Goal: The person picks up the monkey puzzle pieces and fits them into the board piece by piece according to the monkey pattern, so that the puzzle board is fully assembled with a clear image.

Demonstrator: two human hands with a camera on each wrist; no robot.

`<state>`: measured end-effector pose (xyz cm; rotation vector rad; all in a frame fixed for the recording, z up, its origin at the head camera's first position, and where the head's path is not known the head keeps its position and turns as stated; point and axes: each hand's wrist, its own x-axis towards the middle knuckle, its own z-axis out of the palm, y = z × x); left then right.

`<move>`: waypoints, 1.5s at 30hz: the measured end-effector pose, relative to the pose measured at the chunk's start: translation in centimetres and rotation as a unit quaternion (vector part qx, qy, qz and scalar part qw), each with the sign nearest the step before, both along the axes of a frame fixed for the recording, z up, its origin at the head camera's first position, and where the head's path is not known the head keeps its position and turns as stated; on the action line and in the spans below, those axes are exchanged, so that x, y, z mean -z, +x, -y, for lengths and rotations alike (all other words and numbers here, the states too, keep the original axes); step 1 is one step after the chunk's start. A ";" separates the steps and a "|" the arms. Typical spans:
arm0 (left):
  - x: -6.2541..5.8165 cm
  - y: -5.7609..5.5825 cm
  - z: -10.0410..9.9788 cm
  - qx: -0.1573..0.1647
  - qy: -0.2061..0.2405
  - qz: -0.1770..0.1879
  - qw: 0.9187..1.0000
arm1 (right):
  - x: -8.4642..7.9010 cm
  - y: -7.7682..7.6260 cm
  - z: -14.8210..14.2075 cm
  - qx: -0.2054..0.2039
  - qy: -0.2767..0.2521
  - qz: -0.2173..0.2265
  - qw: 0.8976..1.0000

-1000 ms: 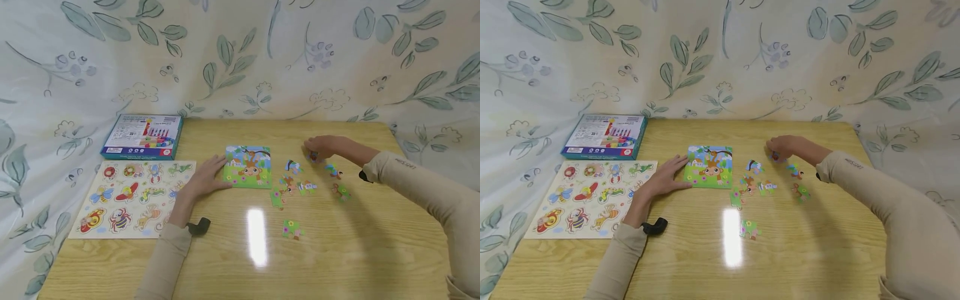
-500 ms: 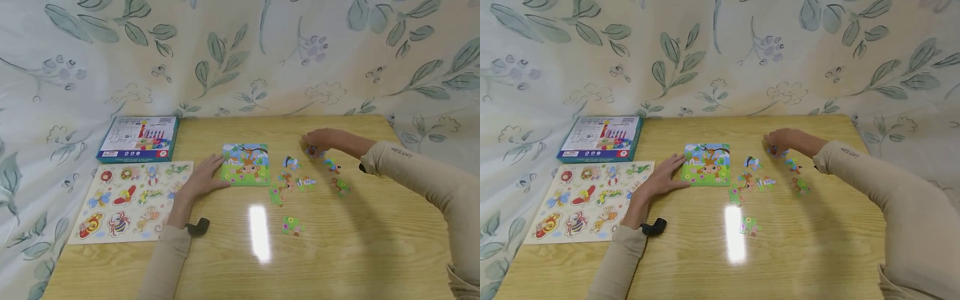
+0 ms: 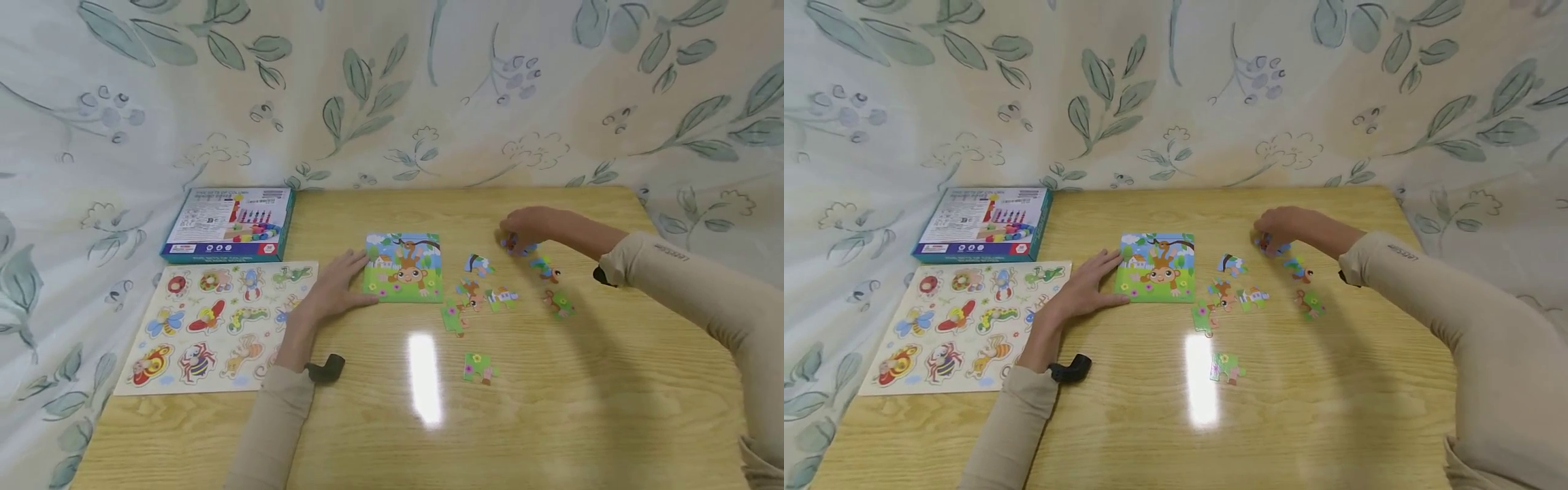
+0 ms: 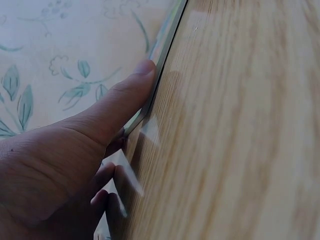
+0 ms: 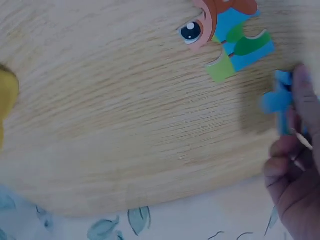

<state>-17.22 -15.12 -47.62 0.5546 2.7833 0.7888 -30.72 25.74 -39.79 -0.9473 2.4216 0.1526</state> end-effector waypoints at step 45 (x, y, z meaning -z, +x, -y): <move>-0.6 0.2 -0.1 -0.006 -0.004 0.002 1.000 | 1.4 3.3 17.3 0.046 -0.310 0.107 0.944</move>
